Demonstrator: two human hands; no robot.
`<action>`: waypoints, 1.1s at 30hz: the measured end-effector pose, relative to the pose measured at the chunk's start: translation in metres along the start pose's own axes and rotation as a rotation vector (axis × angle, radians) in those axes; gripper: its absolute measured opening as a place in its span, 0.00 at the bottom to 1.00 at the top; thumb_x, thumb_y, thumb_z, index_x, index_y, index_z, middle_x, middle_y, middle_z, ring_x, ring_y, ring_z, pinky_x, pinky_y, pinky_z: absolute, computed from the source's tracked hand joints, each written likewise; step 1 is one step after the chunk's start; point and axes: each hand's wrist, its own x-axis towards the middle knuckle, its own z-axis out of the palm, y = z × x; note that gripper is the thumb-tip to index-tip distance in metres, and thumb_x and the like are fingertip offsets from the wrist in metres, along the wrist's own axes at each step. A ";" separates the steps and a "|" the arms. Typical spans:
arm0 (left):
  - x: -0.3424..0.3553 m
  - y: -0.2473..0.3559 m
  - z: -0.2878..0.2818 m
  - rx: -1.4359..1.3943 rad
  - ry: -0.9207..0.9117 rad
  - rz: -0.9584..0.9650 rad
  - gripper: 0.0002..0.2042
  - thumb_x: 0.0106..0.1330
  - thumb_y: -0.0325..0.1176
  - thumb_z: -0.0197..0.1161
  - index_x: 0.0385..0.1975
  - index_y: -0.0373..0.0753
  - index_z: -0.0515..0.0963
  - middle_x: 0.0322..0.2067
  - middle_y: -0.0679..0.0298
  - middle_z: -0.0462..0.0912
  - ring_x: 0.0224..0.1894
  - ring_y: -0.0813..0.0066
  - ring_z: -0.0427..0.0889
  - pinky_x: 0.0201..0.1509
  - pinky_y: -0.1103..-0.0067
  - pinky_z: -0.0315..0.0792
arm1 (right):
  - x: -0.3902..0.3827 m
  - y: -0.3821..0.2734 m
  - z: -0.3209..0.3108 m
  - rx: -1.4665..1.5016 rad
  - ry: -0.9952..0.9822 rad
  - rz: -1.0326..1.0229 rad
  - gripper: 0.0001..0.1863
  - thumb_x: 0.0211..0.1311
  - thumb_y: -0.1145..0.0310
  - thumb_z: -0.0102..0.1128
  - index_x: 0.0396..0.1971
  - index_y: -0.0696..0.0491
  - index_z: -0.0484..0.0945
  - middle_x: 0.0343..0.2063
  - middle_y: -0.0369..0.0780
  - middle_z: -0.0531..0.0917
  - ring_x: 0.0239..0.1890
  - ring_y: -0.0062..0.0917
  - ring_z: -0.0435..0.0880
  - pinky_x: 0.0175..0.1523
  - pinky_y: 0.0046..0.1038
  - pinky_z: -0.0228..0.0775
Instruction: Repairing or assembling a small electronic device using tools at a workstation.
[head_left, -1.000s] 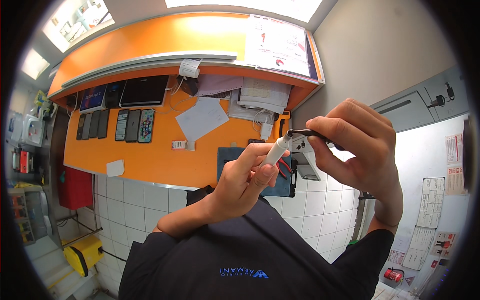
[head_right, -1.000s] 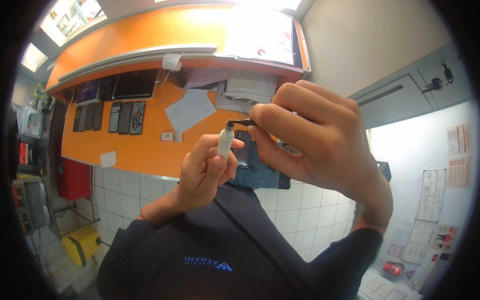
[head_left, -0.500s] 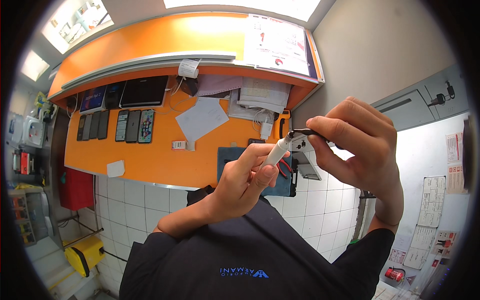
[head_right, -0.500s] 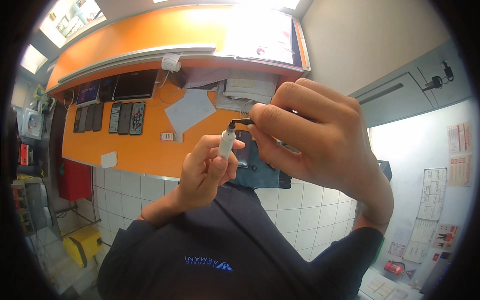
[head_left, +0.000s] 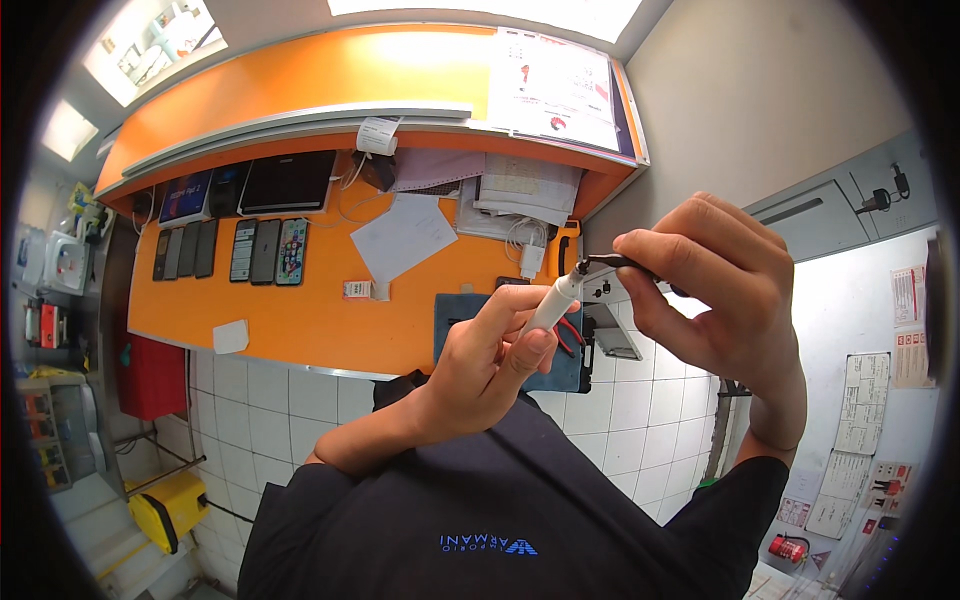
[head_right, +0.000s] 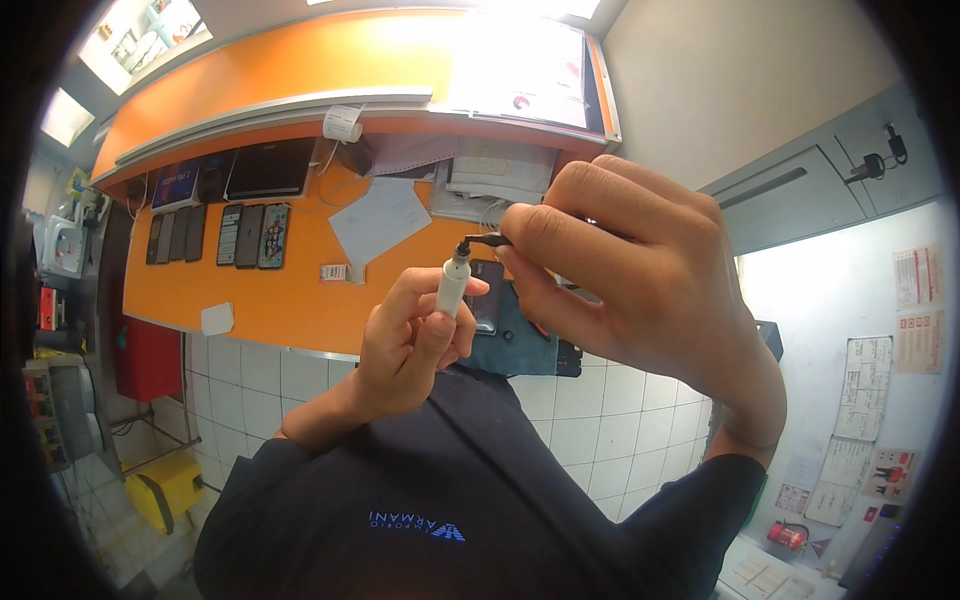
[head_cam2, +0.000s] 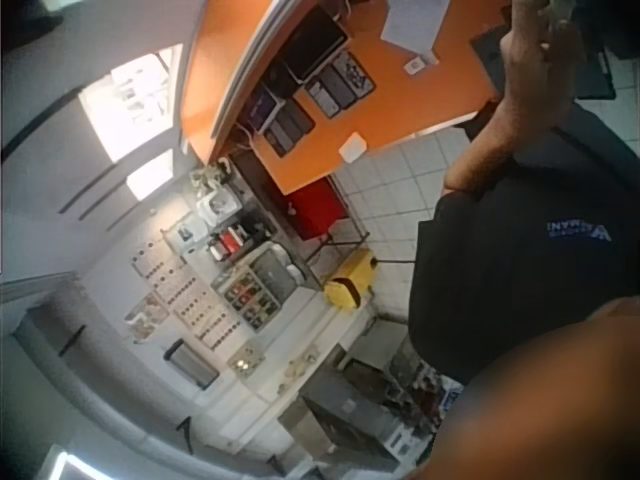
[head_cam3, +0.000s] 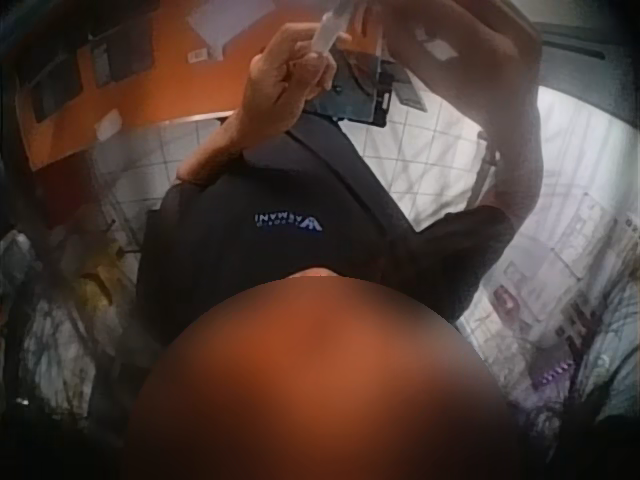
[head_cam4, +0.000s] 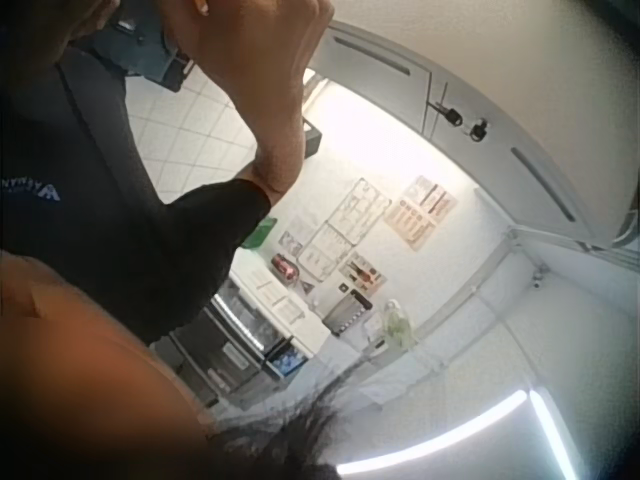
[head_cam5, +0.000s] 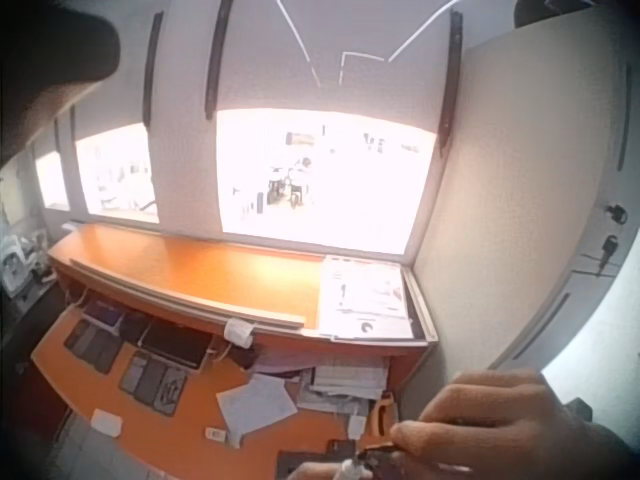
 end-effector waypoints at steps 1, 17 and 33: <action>0.000 0.001 0.000 -0.003 -0.011 -0.032 0.19 0.79 0.44 0.47 0.57 0.35 0.68 0.25 0.68 0.75 0.25 0.87 0.72 0.27 0.86 0.65 | 0.000 0.001 0.000 0.020 0.000 0.000 0.12 0.43 0.80 0.71 0.32 0.56 0.84 0.22 0.34 0.79 0.20 0.17 0.75 0.21 0.20 0.63; -0.020 -0.048 -0.029 0.102 0.027 0.095 0.13 0.78 0.37 0.51 0.52 0.34 0.68 0.30 0.60 0.78 0.35 0.76 0.79 0.42 0.77 0.75 | -0.047 0.022 0.043 0.529 0.137 0.383 0.08 0.57 0.70 0.70 0.38 0.52 0.87 0.37 0.35 0.74 0.36 0.19 0.75 0.40 0.24 0.70; -0.122 -0.191 -0.109 0.253 0.262 -0.309 0.13 0.77 0.41 0.52 0.47 0.36 0.70 0.45 0.56 0.85 0.50 0.70 0.82 0.59 0.73 0.71 | -0.125 0.025 0.396 0.770 0.199 0.746 0.08 0.61 0.72 0.63 0.38 0.58 0.84 0.37 0.43 0.85 0.44 0.35 0.81 0.50 0.33 0.73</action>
